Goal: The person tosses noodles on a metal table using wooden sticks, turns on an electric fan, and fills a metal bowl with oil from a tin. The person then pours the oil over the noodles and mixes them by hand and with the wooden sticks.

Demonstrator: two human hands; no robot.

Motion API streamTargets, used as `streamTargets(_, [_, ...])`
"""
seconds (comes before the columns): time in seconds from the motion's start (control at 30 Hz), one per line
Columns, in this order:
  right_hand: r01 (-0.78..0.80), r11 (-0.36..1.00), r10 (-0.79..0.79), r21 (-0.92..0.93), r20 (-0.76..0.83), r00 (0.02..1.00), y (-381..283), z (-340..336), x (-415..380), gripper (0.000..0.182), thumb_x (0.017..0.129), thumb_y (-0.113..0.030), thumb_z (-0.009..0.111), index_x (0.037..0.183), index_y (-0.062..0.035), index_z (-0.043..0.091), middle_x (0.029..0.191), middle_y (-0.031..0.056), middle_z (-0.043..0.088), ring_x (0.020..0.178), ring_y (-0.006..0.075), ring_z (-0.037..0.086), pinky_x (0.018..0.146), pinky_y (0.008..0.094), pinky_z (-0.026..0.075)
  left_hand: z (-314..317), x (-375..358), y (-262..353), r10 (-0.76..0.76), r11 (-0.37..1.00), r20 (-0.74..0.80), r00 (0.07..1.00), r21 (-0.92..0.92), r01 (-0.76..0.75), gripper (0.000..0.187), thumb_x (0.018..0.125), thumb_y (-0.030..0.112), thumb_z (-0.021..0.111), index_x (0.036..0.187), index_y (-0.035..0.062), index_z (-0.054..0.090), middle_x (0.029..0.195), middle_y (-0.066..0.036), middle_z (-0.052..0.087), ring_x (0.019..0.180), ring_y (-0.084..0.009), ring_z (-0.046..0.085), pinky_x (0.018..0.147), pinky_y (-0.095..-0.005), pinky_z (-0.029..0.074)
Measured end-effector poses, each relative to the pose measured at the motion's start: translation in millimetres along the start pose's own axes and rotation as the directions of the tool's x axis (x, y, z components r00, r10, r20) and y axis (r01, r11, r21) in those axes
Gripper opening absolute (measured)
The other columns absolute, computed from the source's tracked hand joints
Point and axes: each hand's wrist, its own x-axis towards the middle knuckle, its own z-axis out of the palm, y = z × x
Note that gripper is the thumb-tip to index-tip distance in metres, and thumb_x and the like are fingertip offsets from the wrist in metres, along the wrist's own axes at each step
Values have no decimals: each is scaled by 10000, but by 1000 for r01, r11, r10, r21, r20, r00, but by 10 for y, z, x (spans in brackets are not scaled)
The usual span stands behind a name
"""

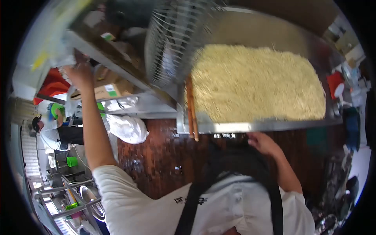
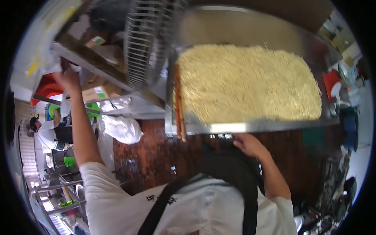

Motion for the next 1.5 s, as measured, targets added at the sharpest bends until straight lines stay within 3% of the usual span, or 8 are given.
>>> streamTargets(0.1, [-6, 997, 8, 81, -24, 1000, 259, 85, -55, 378, 932, -205, 660, 1250, -12, 591, 1093, 198, 674, 967, 357, 664, 859, 416, 530, -179, -1573, 318, -368, 900, -275, 888, 134, 414, 182, 962, 163, 597, 950, -14, 556, 879, -136, 581, 785, -270, 561, 760, -401, 470])
streamTargets(0.2, [57, 998, -58, 17, 34, 998, 420, 52, -16, 383, 938, -211, 654, 1261, -16, 587, 1100, 195, 665, 971, 358, 659, 863, 415, 527, 204, -3482, 1384, -661, 734, 414, 626, 184, 653, 385, 932, 310, 641, 1159, 3, 587, 1067, -188, 590, 944, -326, 592, 850, -449, 493])
streamTargets(0.33, [69, 997, -70, 14, 96, 993, 501, -81, 127, 393, 937, -214, 651, 1267, -10, 587, 1147, 203, 652, 1055, 366, 628, 907, 418, 511, 605, -4565, 1932, -457, 888, 829, 322, 443, 119, 571, 861, 255, 690, 1309, -47, 504, 1228, -314, 516, 1093, -497, 537, 939, -518, 477])
streamTargets(0.53, [190, 982, -189, -14, 21, 982, 1056, -513, -210, 389, 938, -203, 638, 1277, -19, 589, 1219, 208, 637, 1117, 375, 611, 948, 411, 496, 774, -4814, 1387, -740, 626, 672, 6, 686, 372, 702, 795, 177, 666, 1371, -61, 344, 1064, -291, 662, 1002, -443, 656, 845, -502, 544])
streamTargets(0.7, [85, 991, -65, 101, -191, 979, 2260, -921, -1144, 406, 931, -228, 663, 1285, -43, 593, 1177, 190, 662, 1087, 344, 635, 922, 416, 513, 311, -4268, 2508, -614, 785, 652, 444, 445, 431, 704, 750, 353, 785, 1329, 57, 517, 1106, -241, 674, 942, -454, 658, 792, -510, 522])
streamTargets(1.03, [87, 930, 30, 356, -311, 950, 3638, -1908, -2078, 505, 976, -301, 629, 1368, -9, 498, 1075, 160, 688, 975, 294, 666, 890, 369, 525, 2230, -4503, 5751, -152, 783, 866, 477, -189, 593, 595, 789, 43, 713, 1325, 28, 456, 936, -33, 520, 755, -119, 494, 632, -262, 441])
streamTargets(1.1, [266, 723, 43, 638, -426, 904, 3729, -1834, -1685, 574, 1009, -396, 564, 1420, -15, 445, 988, 139, 687, 908, 272, 664, 860, 389, 530, 2671, -4392, 6778, -317, 220, 917, -242, 319, 922, 415, 922, 379, 711, 1156, 91, 524, 745, -19, 515, 561, -117, 484, 466, -267, 399])
streamTargets(1.5, [-1, 214, 394, 977, -85, 915, 4680, -2665, -1158, 206, 962, -154, 599, 1140, -74, 533, 735, 15, 540, 539, 106, 502, 474, 279, 442, 3664, -4923, 7385, -36, 62, 868, -496, 497, 865, 222, 920, 112, 638, 1092, 74, 504, 729, -45, 555, 521, -160, 543, 436, -306, 459])
